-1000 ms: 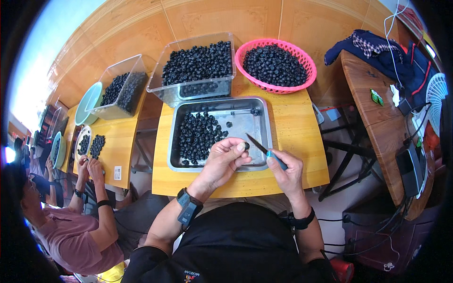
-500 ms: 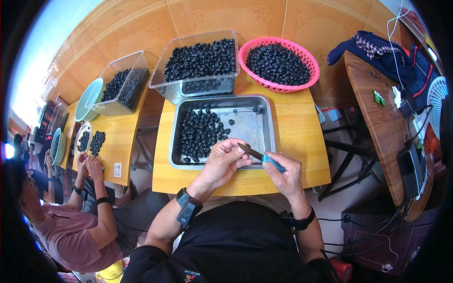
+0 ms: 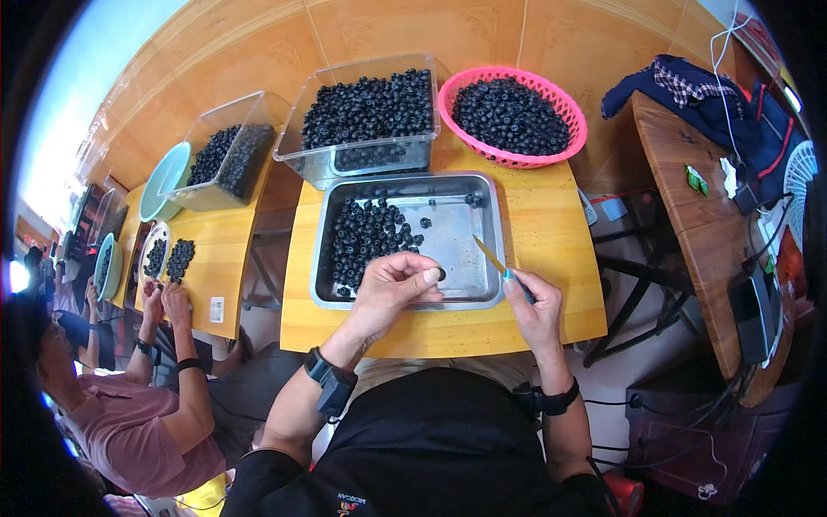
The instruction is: Sorting and trimming small black cylindrical or spherical parts using a utility knife.
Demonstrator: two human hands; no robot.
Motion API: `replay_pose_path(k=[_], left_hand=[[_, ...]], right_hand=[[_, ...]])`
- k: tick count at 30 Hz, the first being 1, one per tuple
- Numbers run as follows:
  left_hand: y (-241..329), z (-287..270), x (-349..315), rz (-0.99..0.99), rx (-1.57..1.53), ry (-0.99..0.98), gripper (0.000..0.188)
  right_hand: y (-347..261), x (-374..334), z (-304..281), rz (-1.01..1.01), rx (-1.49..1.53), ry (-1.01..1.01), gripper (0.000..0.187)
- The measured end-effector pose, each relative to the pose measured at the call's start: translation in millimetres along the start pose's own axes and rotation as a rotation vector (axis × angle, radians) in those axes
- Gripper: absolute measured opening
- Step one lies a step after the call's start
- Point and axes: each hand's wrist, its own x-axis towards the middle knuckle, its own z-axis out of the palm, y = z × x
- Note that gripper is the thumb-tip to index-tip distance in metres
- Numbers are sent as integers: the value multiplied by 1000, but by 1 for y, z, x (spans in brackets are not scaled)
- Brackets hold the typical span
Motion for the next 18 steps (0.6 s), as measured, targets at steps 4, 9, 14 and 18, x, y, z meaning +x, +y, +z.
replay_pose_path(k=[4,9,14,18], left_hand=[[5,-25,8,177,668,168,12],[19,-43,20,352,1057,281,15],[28,-44,39,496,1374,202,18],[24,-24,66,546,1365,160,16]], right_hand=[[8,-3,0,44,25,28,33],[11,-4,1,33,42,56,32],[11,-3,-2,83,69,47,33],[12,-3,-3,90,72,67,33]])
